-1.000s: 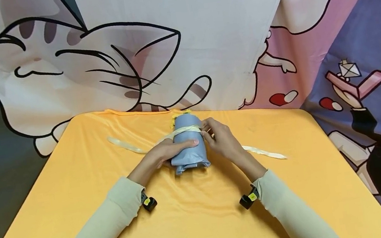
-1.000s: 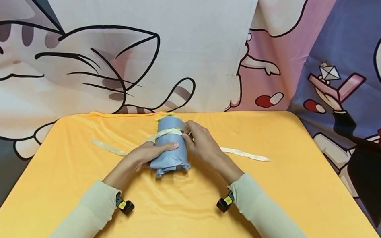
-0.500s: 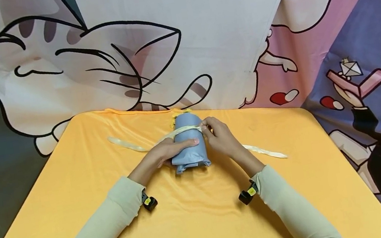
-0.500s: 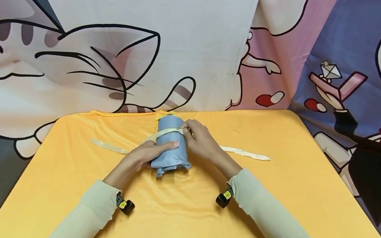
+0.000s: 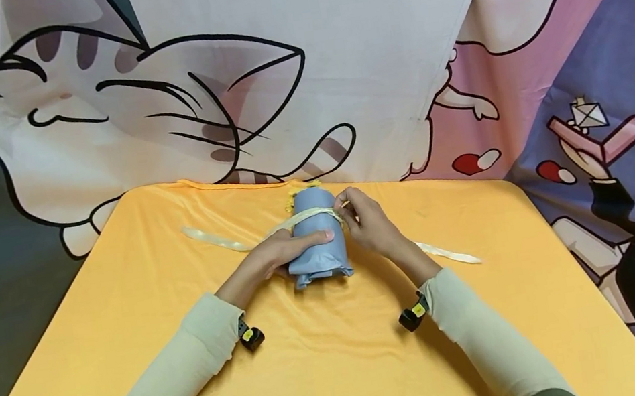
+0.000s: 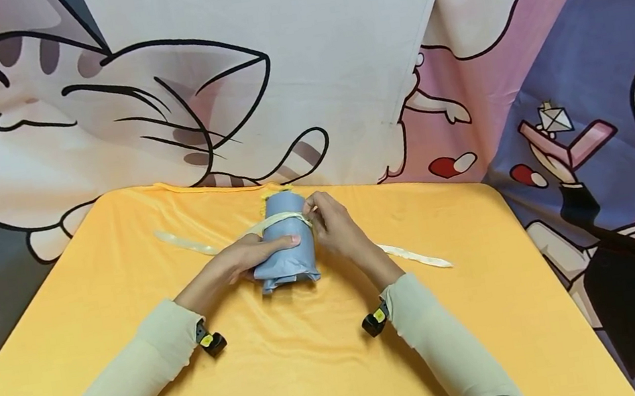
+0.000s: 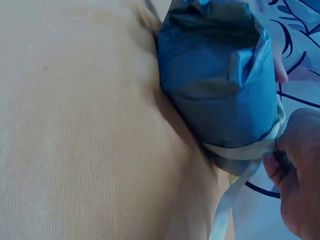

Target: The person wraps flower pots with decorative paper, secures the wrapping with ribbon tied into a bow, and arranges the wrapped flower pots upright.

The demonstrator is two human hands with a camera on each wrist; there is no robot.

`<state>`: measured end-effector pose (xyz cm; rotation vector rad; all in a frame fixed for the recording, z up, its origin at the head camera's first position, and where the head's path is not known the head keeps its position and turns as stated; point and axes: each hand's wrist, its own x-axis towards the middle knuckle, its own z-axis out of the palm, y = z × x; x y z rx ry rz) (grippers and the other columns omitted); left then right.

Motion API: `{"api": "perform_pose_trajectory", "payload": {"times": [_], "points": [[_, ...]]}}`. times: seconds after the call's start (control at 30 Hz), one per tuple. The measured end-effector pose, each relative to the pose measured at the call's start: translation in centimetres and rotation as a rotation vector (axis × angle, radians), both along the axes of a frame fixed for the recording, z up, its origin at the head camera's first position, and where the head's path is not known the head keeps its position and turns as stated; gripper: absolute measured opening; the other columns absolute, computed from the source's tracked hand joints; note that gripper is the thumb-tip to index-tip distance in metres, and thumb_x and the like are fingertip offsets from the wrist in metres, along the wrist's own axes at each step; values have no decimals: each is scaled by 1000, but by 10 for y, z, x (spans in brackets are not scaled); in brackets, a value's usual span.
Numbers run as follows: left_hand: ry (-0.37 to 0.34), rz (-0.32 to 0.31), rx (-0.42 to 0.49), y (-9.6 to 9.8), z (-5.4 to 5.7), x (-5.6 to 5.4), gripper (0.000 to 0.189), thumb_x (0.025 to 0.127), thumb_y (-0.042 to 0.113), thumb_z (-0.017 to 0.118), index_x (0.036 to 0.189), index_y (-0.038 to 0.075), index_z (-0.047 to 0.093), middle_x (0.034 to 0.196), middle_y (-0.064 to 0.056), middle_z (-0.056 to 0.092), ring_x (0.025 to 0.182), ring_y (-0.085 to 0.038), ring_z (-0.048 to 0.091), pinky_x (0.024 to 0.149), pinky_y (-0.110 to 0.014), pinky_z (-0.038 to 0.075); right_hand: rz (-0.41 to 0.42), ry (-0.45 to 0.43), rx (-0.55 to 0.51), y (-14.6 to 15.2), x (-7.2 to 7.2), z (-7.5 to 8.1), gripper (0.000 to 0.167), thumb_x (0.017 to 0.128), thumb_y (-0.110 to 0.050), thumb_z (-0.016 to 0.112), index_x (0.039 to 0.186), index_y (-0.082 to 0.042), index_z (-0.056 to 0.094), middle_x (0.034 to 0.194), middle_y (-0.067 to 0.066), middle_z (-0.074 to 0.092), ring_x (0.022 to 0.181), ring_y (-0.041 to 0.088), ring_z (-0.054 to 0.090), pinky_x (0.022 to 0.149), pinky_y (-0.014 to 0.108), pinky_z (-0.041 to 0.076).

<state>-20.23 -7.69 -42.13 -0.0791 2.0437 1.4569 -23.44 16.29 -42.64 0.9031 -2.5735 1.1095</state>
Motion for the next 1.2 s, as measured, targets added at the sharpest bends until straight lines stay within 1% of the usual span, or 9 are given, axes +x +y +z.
{"api": "perform_pose_trajectory", "payload": {"times": [0.13, 0.23, 0.47, 0.57, 0.67, 0.83, 0.9, 1.03, 1.2], "points": [[-2, -4, 11, 2, 0, -1, 97, 94, 72, 80, 149, -5, 57, 125, -20, 75, 92, -26, 78, 73, -38, 68, -9, -1, -10, 5, -2, 2, 7, 110, 2, 68, 110, -5, 69, 116, 16, 75, 104, 31, 78, 89, 43, 67], [-1, -9, 14, 3, 1, -1, 98, 95, 72, 80, 152, -4, 56, 127, -21, 75, 93, -26, 78, 72, -38, 68, -3, 15, -6, 8, -2, 3, 6, 106, 3, 72, 107, -3, 73, 115, 16, 76, 106, 33, 77, 90, 47, 69], [-5, -13, 3, 4, 2, -2, 100, 95, 73, 79, 155, -3, 54, 130, -21, 74, 94, -27, 77, 72, -39, 69, 4, 66, 37, 15, 0, -2, 11, 106, 2, 71, 111, -1, 81, 113, 16, 78, 98, 30, 76, 84, 43, 68], [-4, -10, 8, 4, 2, -2, 100, 95, 73, 79, 156, -3, 53, 132, -21, 73, 97, -27, 77, 73, -40, 69, 14, 45, 13, 18, 3, -3, 16, 105, 0, 72, 115, -2, 84, 118, 16, 80, 102, 31, 77, 87, 45, 68], [-2, -10, 12, 5, 1, -3, 102, 95, 73, 79, 158, -3, 51, 134, -22, 73, 99, -28, 77, 74, -40, 69, 9, 3, -20, 21, 6, -2, 18, 104, -5, 76, 119, -4, 86, 124, 15, 82, 108, 31, 78, 91, 48, 68], [-5, -11, 4, 4, 1, -3, 104, 94, 73, 80, 158, -3, 50, 133, -22, 72, 95, -28, 77, 72, -40, 69, -31, -37, -23, 20, 7, -2, 14, 107, -11, 79, 116, -5, 87, 125, 14, 82, 114, 31, 79, 95, 49, 68], [-10, -13, 5, 4, 0, -3, 103, 94, 73, 80, 157, -4, 52, 130, -22, 73, 92, -27, 77, 71, -39, 68, -51, -75, -36, 19, 8, -2, 12, 107, -11, 78, 112, -4, 87, 128, 14, 81, 117, 30, 77, 97, 47, 67], [-13, -13, 2, 4, -1, -3, 101, 94, 73, 80, 154, -3, 53, 128, -21, 74, 91, -27, 78, 71, -40, 69, -80, -216, -109, 18, 11, 5, 12, 107, -12, 76, 107, -3, 84, 126, 14, 75, 116, 28, 69, 97, 39, 59], [9, 9, -22, 1, -2, -3, 107, 90, 74, 82, 158, -3, 51, 137, -22, 71, 103, -29, 77, 75, -40, 68, -15, -393, -168, 19, 13, 16, 14, 109, -15, 71, 112, -5, 81, 114, 21, 75, 102, 43, 65, 87, 32, 53]]}}
